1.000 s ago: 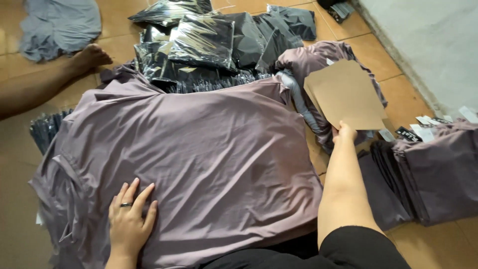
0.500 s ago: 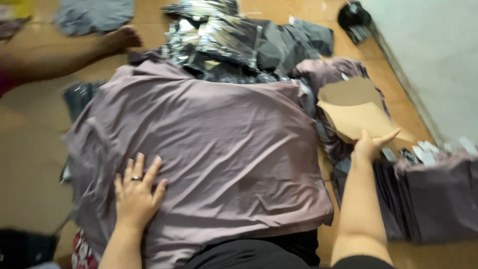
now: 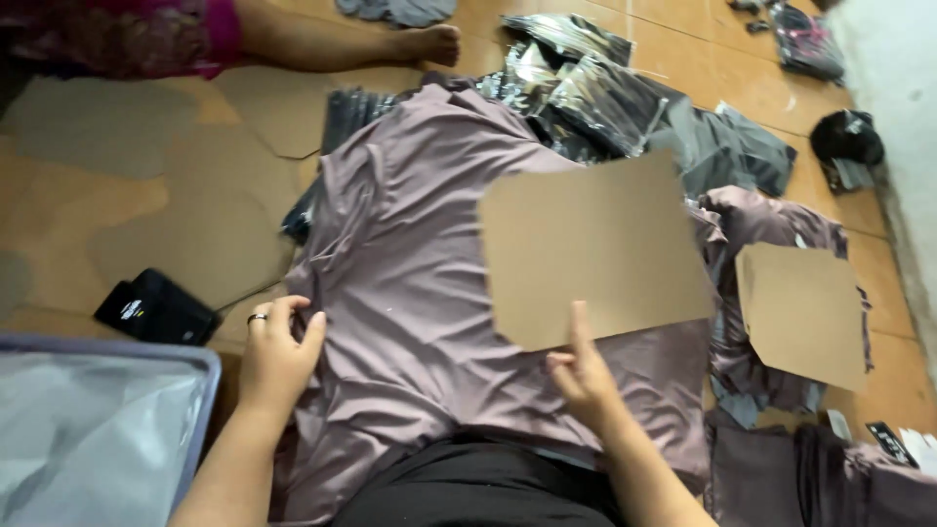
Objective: The person folds a mauve long-sleeved shirt by hand, using a cardboard insert to maintain shape, and places it on a stack of folded shirts. The process is repeated for multiple shirts.
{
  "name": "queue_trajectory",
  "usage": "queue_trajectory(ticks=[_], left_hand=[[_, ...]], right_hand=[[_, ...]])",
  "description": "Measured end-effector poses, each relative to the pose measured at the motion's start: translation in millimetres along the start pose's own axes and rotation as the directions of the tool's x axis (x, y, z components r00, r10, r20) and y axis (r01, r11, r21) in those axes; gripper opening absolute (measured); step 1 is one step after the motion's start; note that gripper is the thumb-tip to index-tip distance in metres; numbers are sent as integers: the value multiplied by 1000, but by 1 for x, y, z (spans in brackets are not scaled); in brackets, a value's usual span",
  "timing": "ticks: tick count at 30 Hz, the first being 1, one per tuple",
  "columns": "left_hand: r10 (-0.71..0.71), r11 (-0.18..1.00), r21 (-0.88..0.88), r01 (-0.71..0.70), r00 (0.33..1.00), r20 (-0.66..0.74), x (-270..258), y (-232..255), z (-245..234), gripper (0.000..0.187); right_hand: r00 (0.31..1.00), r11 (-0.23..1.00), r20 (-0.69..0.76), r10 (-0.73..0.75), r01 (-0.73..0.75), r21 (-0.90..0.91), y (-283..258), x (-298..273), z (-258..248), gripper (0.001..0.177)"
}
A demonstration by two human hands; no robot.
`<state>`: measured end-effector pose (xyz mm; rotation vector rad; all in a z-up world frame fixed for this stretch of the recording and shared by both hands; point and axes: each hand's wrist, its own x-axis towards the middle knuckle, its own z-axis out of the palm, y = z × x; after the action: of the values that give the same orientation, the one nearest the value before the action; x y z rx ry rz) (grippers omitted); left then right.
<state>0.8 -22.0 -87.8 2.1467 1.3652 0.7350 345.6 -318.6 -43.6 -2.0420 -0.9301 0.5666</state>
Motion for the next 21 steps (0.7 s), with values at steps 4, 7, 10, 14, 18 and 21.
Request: queue_trajectory(ticks=[4, 7, 10, 14, 18, 21], left_hand=[[-204, 970, 174, 167, 953, 222, -14, 20, -27, 34], [-411, 908, 295, 298, 769, 489, -13, 66, -56, 48], [-475, 878, 368, 305, 642, 602, -14, 93, -70, 51], [-451, 892, 333, 306, 659, 602, -26, 82, -60, 43], [-438, 899, 291, 328, 692, 573, -36, 73, -59, 40], [-414, 909, 211, 359, 723, 554, -43, 66, -54, 45]], right_hand=[[905, 646, -34, -425, 276, -712, -3, 27, 34, 54], [992, 558, -2, -125, 68, -827, -45, 44, 34, 45], [989, 489, 57, -138, 118, -864, -69, 56, 45, 27], [562, 331, 126, -818, 638, -696, -93, 73, 66, 9], [422, 347, 321, -848, 900, -265, -68, 78, 94, 22], [674, 680, 179, -717, 733, -34, -50, 82, 123, 23]])
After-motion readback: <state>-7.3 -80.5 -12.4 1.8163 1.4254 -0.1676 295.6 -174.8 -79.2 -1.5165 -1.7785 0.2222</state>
